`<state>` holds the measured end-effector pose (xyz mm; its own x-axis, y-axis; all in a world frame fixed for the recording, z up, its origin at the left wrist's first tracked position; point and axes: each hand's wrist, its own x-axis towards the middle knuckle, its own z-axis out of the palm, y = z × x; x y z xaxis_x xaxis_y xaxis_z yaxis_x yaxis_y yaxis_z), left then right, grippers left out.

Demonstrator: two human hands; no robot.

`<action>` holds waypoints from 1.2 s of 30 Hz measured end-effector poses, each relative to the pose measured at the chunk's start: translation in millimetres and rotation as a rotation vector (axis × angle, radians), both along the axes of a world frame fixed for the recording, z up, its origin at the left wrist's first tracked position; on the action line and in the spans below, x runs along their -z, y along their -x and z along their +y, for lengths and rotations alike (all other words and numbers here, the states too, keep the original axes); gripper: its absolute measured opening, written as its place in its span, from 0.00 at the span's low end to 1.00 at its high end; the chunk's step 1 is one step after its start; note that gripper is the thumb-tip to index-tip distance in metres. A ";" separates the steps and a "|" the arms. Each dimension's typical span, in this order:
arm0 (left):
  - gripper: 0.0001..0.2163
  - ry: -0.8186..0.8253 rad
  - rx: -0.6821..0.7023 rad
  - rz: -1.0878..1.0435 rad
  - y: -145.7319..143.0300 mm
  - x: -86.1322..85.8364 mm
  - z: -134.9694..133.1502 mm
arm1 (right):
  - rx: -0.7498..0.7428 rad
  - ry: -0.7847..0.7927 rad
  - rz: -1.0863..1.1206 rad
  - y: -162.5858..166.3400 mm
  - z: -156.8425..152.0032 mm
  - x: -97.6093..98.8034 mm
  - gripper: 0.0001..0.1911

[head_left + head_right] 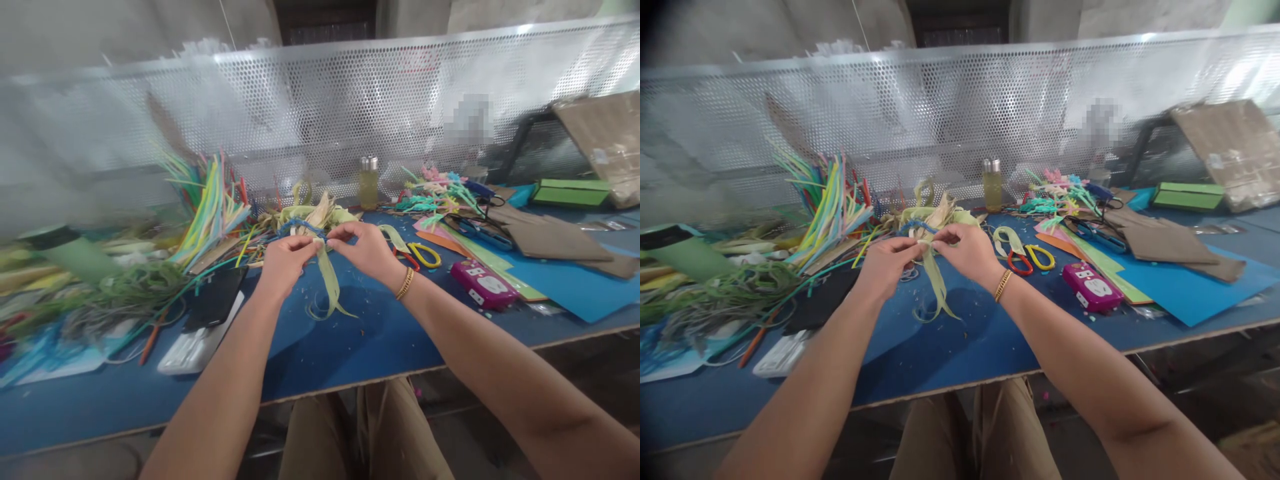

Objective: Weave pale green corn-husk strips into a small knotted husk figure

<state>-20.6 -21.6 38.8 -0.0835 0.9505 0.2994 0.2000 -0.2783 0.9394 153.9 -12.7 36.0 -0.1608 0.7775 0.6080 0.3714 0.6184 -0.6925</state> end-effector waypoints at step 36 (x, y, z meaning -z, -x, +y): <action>0.11 -0.160 -0.005 -0.192 2.9 -1.6 3.6 | -0.079 0.452 0.612 3.8 13.2 4.4 0.04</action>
<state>-23.4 -17.9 40.5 -0.1577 0.8916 0.4245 0.0236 -0.4264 0.9042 150.2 0.5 31.7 0.0368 0.9719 0.2324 -0.1939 0.2351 -0.9524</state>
